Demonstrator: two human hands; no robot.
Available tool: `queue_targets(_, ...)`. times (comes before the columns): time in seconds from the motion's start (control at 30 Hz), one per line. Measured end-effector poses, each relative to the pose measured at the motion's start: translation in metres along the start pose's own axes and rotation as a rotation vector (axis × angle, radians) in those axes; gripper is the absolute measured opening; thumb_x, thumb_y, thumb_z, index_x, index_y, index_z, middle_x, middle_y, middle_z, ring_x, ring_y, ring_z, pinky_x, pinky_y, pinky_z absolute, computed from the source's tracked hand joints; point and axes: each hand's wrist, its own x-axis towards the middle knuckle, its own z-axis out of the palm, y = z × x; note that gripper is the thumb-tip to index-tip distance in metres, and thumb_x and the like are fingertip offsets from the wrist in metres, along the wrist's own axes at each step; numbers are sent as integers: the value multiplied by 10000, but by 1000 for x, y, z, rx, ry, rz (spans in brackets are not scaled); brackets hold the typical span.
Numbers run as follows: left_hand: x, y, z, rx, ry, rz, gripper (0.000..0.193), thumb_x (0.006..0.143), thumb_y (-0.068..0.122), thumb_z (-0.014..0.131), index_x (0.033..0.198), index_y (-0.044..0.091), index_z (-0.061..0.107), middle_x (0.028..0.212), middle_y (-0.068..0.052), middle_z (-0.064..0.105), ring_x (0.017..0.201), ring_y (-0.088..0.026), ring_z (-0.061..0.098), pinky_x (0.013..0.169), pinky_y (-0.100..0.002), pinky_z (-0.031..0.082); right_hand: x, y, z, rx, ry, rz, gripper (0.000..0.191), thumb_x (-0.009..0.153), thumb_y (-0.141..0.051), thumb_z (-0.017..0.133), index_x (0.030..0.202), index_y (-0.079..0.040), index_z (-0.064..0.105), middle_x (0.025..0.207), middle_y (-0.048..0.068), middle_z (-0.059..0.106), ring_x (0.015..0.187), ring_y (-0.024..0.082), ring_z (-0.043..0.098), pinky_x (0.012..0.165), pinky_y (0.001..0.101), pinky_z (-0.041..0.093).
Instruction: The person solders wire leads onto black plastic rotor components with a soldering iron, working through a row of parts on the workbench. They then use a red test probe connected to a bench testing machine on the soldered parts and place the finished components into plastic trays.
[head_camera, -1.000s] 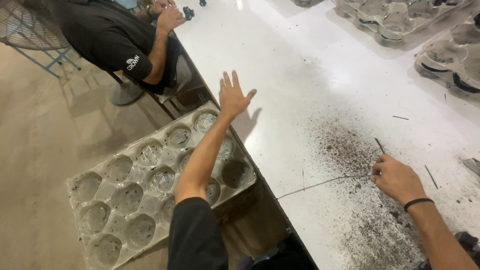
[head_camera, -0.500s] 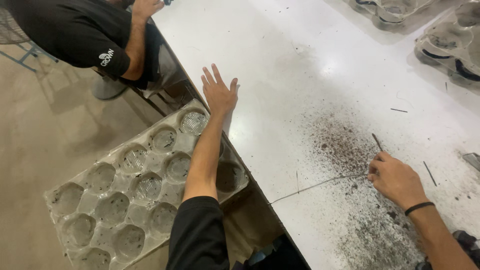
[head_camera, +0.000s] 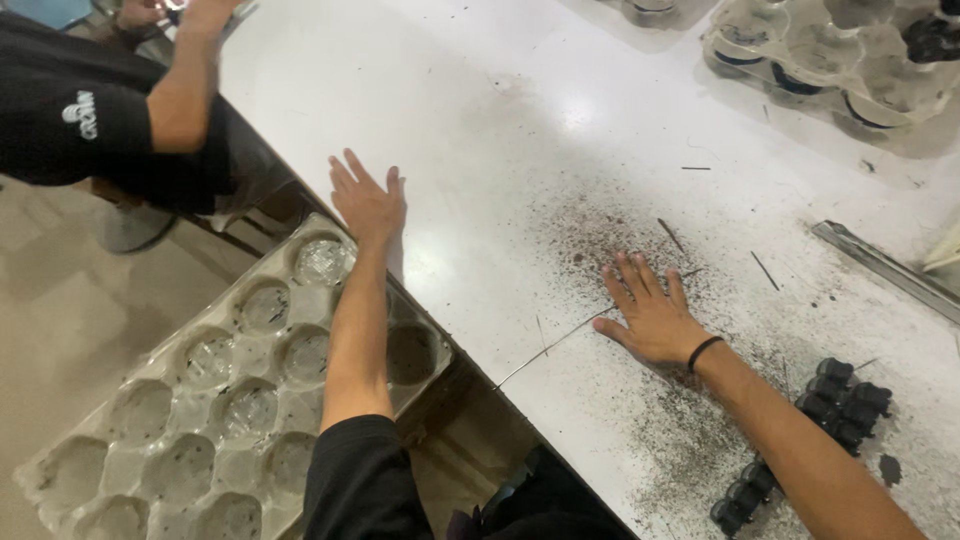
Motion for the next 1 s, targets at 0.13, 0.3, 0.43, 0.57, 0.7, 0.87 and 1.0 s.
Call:
queue_targets(0.13,-21,3,-15,-6,6,-1,917,1009,573,544,1619,1,168,1671,-298,135,1550,-446,162,1237,-600,164,-6,-1,13,6,-23,8,951,925,-788,207,1630,-218,-82,1702,84,-161,1553,294,-166,1201,593,-92)
queue_targets(0.3,-48,14,-24,-38,-45,8,957,973,602,563,1611,0,181,1666,-290,149,1556,-428,147,1240,-605,130,-8,2,31,16,21,12,952,920,-797,212,1633,-228,-63,1705,83,-146,1556,291,-155,1205,595,-84)
queue_targets(0.43,-72,20,-25,-83,-54,132,1020,938,636,621,1583,-39,212,1649,-303,180,1552,-435,169,1236,-589,156,-13,4,40,39,69,-8,949,911,-796,213,1634,-243,-55,1704,70,-142,1553,278,-152,1208,594,-82)
queue_targets(0.57,-90,30,-23,-189,36,210,1051,898,658,662,1571,-41,257,1624,-294,261,1525,-434,244,1239,-554,227,-18,9,39,100,138,-29,975,899,-815,240,1628,-200,39,1714,99,-18,1571,297,-34,1220,603,-14)
queue_targets(0.7,-104,48,-18,-171,43,268,1082,895,666,678,1547,-84,252,1579,-320,296,1498,-455,256,1220,-553,239,-6,23,20,193,322,-46,1071,866,-860,307,1621,-117,149,1708,160,158,1589,309,136,1257,585,120)
queue_targets(0.87,-121,69,-9,-139,-43,310,1119,854,705,697,1550,-52,257,1597,-317,261,1509,-464,221,1214,-583,219,30,25,-6,398,495,-82,1267,773,-889,462,1638,-47,79,1707,234,107,1575,373,136,1232,596,187)
queue_targets(1.0,-124,82,-2,-124,-54,302,1188,817,723,730,1561,-43,210,1611,-348,171,1525,-504,123,1221,-607,174,59,14,-22,512,491,-61,1435,654,-901,600,1630,-52,-22,1711,222,25,1575,402,114,1229,569,207)
